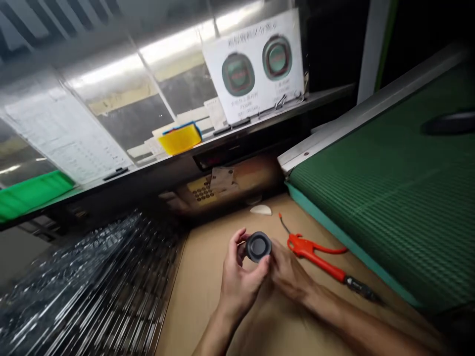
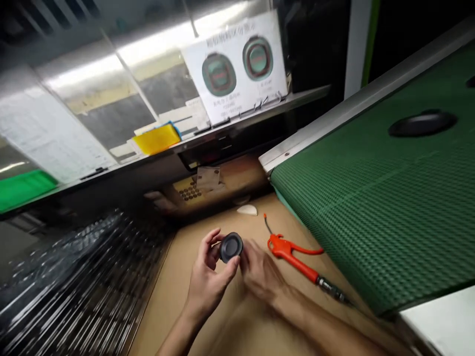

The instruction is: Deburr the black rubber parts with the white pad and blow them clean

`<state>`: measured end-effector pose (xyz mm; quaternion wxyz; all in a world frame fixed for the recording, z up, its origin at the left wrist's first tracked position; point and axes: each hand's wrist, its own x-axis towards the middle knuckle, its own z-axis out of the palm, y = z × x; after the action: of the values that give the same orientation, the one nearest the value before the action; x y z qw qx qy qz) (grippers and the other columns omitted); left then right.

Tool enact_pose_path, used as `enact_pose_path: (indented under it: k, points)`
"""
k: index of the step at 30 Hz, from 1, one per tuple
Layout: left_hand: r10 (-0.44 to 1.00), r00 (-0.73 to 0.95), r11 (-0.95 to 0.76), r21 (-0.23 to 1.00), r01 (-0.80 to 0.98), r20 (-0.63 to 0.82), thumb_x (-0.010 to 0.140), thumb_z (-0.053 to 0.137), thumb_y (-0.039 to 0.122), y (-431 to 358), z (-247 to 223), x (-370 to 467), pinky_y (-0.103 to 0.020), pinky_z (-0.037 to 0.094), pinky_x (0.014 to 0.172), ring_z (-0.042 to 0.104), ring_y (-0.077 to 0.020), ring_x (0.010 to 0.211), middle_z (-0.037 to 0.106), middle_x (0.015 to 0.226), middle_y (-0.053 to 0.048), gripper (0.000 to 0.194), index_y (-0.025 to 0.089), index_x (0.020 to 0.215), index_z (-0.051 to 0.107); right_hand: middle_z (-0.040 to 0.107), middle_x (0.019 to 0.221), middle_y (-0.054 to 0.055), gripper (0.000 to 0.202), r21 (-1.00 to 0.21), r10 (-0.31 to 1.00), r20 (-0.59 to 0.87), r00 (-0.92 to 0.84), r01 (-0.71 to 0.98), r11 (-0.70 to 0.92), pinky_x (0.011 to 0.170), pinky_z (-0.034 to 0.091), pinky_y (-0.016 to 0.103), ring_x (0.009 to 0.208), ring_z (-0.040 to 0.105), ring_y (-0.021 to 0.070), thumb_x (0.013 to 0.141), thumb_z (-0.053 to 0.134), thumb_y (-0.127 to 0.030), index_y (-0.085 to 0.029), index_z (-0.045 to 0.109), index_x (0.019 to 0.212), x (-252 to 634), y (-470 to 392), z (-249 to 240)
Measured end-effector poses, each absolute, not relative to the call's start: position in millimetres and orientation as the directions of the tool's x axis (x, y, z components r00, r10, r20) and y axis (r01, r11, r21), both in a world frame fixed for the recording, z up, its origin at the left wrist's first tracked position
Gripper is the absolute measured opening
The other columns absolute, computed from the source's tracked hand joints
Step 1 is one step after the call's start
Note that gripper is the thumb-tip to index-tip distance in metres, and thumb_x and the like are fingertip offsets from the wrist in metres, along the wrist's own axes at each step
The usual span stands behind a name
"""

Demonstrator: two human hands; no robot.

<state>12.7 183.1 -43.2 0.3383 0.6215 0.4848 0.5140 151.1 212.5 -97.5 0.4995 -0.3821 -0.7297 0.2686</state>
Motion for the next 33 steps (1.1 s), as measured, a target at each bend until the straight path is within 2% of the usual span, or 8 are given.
enact_pose_path:
  k: [3,5,9,13,18,22,27,33]
  points:
    - [0.970,-0.047,-0.221,0.947,0.233,0.237,0.081,0.073,0.032,181,-74,-13,-0.037,0.050,0.104,0.063,-0.0219,0.117,0.056,0.127,-0.012,0.066,0.018,0.137,0.041,0.062,0.123,0.013,0.036,-0.845,0.890,0.443,-0.103,0.285,0.453,0.102,0.051,0.045,0.115,0.060,0.0248,0.107,0.041,-0.039,-0.017,0.057,0.131,153,224,-115]
    - [0.980,-0.032,-0.184,0.953,0.241,0.198,0.081,0.073,0.030,181,-91,-22,-0.037,0.050,0.104,0.063,-0.0219,0.116,0.056,0.125,-0.012,0.066,0.017,0.137,0.041,0.066,0.115,0.012,0.039,-0.874,0.919,0.387,-0.079,0.286,0.393,0.094,0.055,0.040,0.104,0.065,0.0238,0.105,0.042,-0.042,-0.017,0.058,0.131,154,228,-122]
    - [0.981,0.063,-0.195,0.941,0.276,0.185,0.079,0.075,0.026,183,-110,-29,-0.039,0.050,0.104,0.064,-0.0221,0.115,0.059,0.125,-0.011,0.070,0.019,0.139,0.040,0.068,0.109,0.008,0.043,-0.893,0.934,0.322,-0.152,0.278,0.353,0.079,0.057,0.033,0.092,0.067,0.0205,0.105,0.043,-0.048,-0.018,0.056,0.134,155,225,-128]
    - [0.982,0.069,-0.186,0.950,0.252,0.174,0.079,0.076,0.024,182,-113,-32,-0.039,0.048,0.106,0.063,-0.0217,0.115,0.060,0.126,-0.010,0.070,0.021,0.140,0.042,0.067,0.118,0.007,0.037,-0.873,0.909,0.329,-0.257,0.285,0.396,0.086,0.055,0.032,0.101,0.065,0.0202,0.105,0.047,-0.045,-0.021,0.060,0.130,153,219,-123]
    - [1.000,-0.025,-0.019,1.000,-0.019,0.018,0.075,0.080,0.022,179,-103,-29,-0.034,0.052,0.101,0.065,-0.0191,0.110,0.059,0.123,-0.008,0.068,0.021,0.134,0.047,0.065,0.121,0.005,0.030,-0.830,0.859,0.393,-0.328,0.275,0.485,0.094,0.051,0.031,0.106,0.063,0.0181,0.103,0.053,-0.036,-0.021,0.061,0.128,153,215,-116]
    - [0.991,-0.067,0.093,0.961,-0.259,-0.114,0.073,0.085,0.025,179,-96,-26,-0.033,0.057,0.091,0.067,-0.0182,0.102,0.062,0.118,-0.008,0.064,0.018,0.127,0.053,0.065,0.119,0.003,0.026,-0.804,0.829,0.438,-0.347,0.261,0.534,0.093,0.051,0.026,0.105,0.063,0.0150,0.102,0.055,-0.030,-0.021,0.061,0.125,151,211,-111]
    - [0.979,-0.015,0.172,0.863,-0.475,-0.204,0.085,0.075,0.035,179,-92,-25,-0.037,0.062,0.080,0.067,-0.0220,0.100,0.063,0.117,-0.009,0.043,0.018,0.122,0.059,0.064,0.124,0.000,0.028,-0.731,0.749,0.519,-0.412,0.240,0.638,0.095,0.049,0.022,0.111,0.062,0.0115,0.104,0.051,-0.023,-0.022,0.057,0.131,148,205,-104]
    - [0.971,0.074,0.228,0.776,-0.589,-0.229,0.097,0.056,0.039,175,-88,-20,-0.038,0.062,0.073,0.069,-0.0264,0.098,0.069,0.111,-0.011,0.037,0.015,0.126,0.062,0.068,0.103,-0.001,0.022,-0.724,0.829,0.476,-0.293,0.405,0.559,0.075,0.049,0.026,0.088,0.065,0.0128,0.102,0.050,-0.030,-0.018,0.058,0.119,154,205,-102]
